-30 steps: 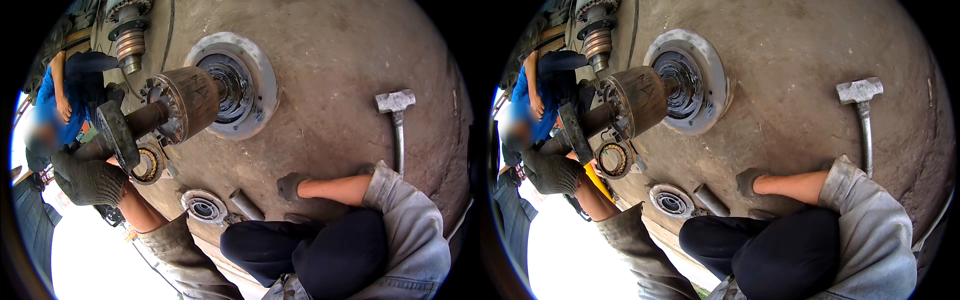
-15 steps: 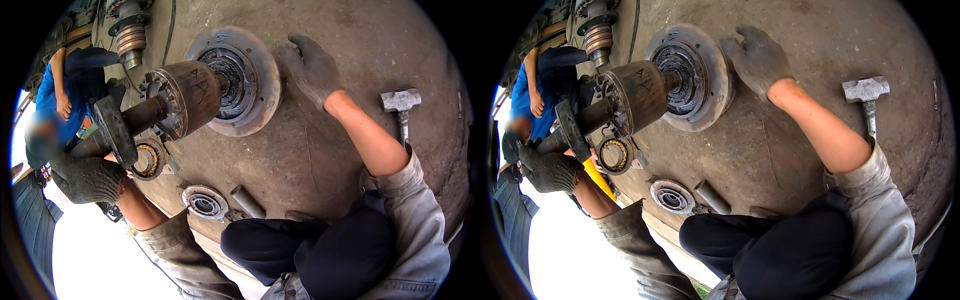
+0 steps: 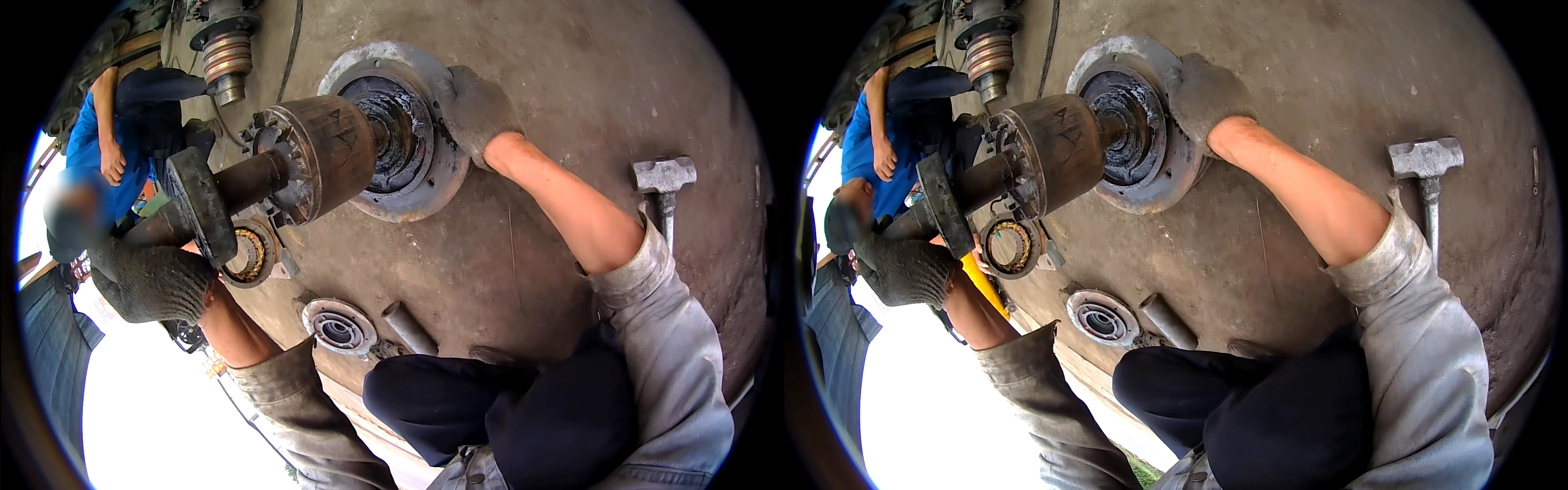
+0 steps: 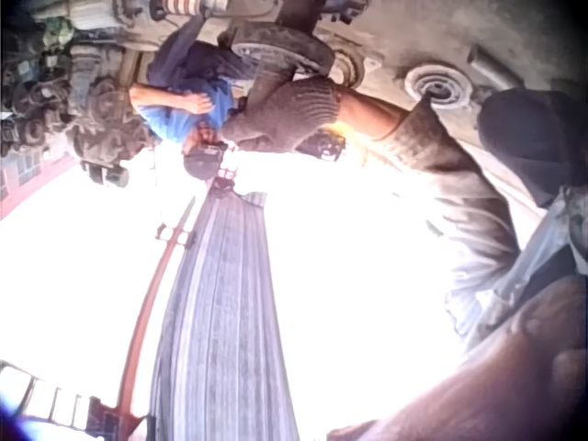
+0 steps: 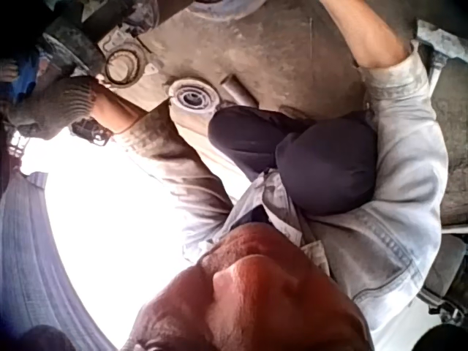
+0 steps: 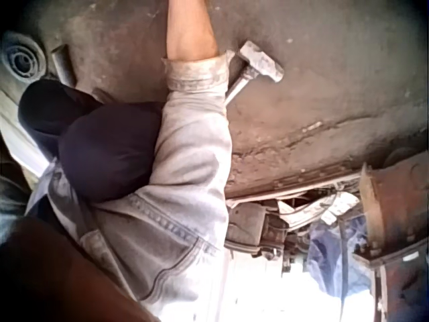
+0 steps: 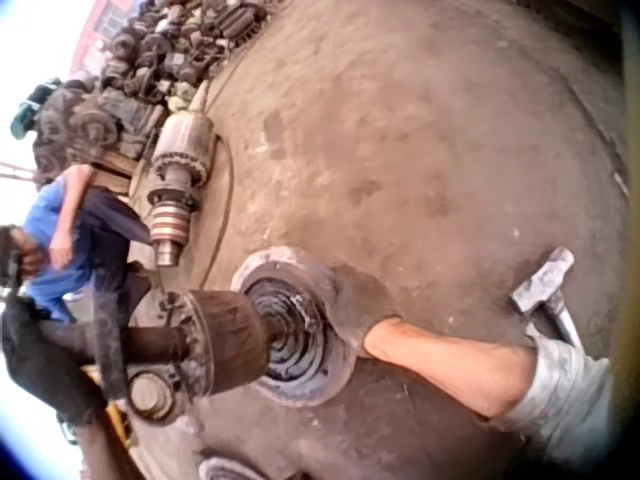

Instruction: The person assembles a mechanical axle assembly by hand, inserting bearings and using a hammer to seat components. They manipulate the axle, bearings, and a metal tube, occasionally using a hammer to drive parts into place.

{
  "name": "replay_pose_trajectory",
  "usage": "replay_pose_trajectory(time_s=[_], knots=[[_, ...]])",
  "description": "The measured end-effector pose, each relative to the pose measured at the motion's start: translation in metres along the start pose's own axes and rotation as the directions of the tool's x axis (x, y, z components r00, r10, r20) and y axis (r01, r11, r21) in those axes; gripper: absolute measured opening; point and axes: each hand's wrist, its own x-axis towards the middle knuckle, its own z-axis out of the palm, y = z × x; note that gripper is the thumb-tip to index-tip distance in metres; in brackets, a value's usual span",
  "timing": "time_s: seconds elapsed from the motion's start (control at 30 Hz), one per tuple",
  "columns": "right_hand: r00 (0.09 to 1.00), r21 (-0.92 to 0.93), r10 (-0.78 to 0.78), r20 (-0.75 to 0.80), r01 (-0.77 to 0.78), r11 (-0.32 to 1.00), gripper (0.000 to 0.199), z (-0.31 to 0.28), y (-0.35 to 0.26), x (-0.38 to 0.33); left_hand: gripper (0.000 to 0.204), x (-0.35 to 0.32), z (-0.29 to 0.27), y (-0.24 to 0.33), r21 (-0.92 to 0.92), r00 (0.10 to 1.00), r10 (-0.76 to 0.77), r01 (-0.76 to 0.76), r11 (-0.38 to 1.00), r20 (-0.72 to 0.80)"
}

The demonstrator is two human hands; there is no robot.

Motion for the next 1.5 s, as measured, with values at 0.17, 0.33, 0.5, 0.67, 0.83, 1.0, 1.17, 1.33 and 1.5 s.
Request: replay_pose_trajectory(time_s=[0.17, 0.33, 0.5, 0.67, 0.83, 1.0, 1.17, 1.33, 1.5], knots=[[0.995, 0.013, -0.078, -0.059, 0.079, 0.997, 0.051, -0.005, -0.002, -0.002, 0.025, -0.007, -0.002, -0.006, 0.016, 0.989, -0.130, 0.129, 0.991, 0.069], [0.996, 0.025, -0.076, -0.045, 0.077, 0.997, 0.049, -0.004, 0.008, -0.001, 0.021, 0.001, -0.013, 0.000, -0.136, 0.995, -0.067, 0.076, 0.988, 0.075], [0.986, -0.045, -0.147, -0.079, 0.144, 0.989, 0.049, 0.005, -0.001, 0.008, 0.025, 0.007, -0.007, -0.013, -0.190, 0.998, 0.023, -0.013, 0.982, 0.053], [0.994, -0.042, -0.104, -0.018, 0.103, 0.994, 0.045, -0.002, -0.008, 0.016, 0.019, 0.007, -0.012, -0.002, -0.169, 0.995, 0.005, 0.012, 0.986, 0.102], [0.992, -0.004, -0.116, -0.040, 0.116, 0.993, 0.047, -0.003, -0.001, 0.010, 0.018, 0.006, -0.012, 0.004, -0.187, 0.984, -0.057, 0.089, 0.978, 0.169], [0.995, 0.032, -0.070, 0.069, 0.068, 0.997, 0.051, -0.017, 0.012, 0.013, 0.017, 0.008, -0.014, 0.010, -0.195, 0.985, -0.054, 0.086, 0.977, 0.162], [0.987, 0.134, -0.064, 0.149, 0.044, 0.990, 0.055, -0.025, 0.007, 0.021, 0.015, 0.013, -0.015, 0.011, -0.243, 0.987, -0.066, 0.100, 0.965, 0.144], [0.986, 0.160, -0.056, 0.157, 0.031, 0.987, 0.053, -0.019, 0.000, 0.030, 0.014, 0.010, -0.012, 0.006, -0.214, 0.978, -0.104, 0.143, 0.966, 0.181], [0.987, 0.168, -0.089, 0.136, 0.065, 0.984, 0.055, -0.016, 0.006, 0.029, 0.015, 0.008, -0.013, 0.006, -0.270, 0.974, -0.124, 0.172, 0.947, 0.188]])
